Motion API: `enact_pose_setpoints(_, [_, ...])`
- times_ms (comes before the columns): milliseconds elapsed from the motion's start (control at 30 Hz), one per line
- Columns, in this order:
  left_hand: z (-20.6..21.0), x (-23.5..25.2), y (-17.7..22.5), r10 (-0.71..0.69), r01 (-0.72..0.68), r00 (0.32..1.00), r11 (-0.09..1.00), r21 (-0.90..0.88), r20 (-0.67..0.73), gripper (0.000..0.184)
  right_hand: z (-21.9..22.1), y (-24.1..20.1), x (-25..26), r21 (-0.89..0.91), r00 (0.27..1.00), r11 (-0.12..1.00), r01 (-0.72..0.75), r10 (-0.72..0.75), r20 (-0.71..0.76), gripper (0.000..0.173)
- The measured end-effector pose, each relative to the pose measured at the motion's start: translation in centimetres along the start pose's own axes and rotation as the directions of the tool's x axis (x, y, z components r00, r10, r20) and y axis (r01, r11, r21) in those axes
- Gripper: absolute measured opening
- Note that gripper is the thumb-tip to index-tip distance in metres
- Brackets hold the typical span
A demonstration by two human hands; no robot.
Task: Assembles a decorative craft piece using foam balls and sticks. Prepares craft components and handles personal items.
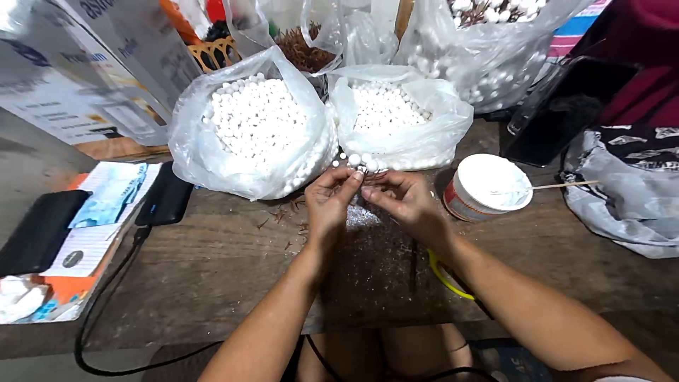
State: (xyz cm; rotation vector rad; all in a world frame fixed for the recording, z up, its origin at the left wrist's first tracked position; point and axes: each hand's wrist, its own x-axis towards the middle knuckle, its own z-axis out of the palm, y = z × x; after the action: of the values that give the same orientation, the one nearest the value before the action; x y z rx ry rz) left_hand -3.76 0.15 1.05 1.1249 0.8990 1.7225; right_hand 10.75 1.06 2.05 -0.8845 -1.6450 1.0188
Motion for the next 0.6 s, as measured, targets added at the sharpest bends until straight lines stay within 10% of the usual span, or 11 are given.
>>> enact_pose_setpoints(200, [0.6,-0.2,0.1,-0.158,0.157,0.987,0.984,-0.08,-0.008,0.023,0.9,0.2,0.1,0.081,0.994,0.997,0.015,-0.006,-0.108,0.006])
enact_pose_setpoints(300, [0.6,-0.3,0.2,-0.074,0.075,0.997,0.996,-0.04,0.025,0.024,-0.6,-0.6,0.0,-0.122,0.951,0.962,0.244,-0.263,-0.166,0.009])
enact_pose_setpoints(500, [0.4,-0.2,0.5,0.029,-0.038,0.996,0.994,0.103,0.086,0.018,-7.3,-8.4,1.4,-0.684,0.524,0.412,0.602,-0.85,-0.05,0.015])
enact_pose_setpoints(600, [0.3,-0.2,0.1,0.023,-0.035,0.996,0.988,0.149,0.081,0.017,-12.7,-11.7,8.0,-0.764,0.686,0.519,0.384,-0.714,-0.14,0.025])
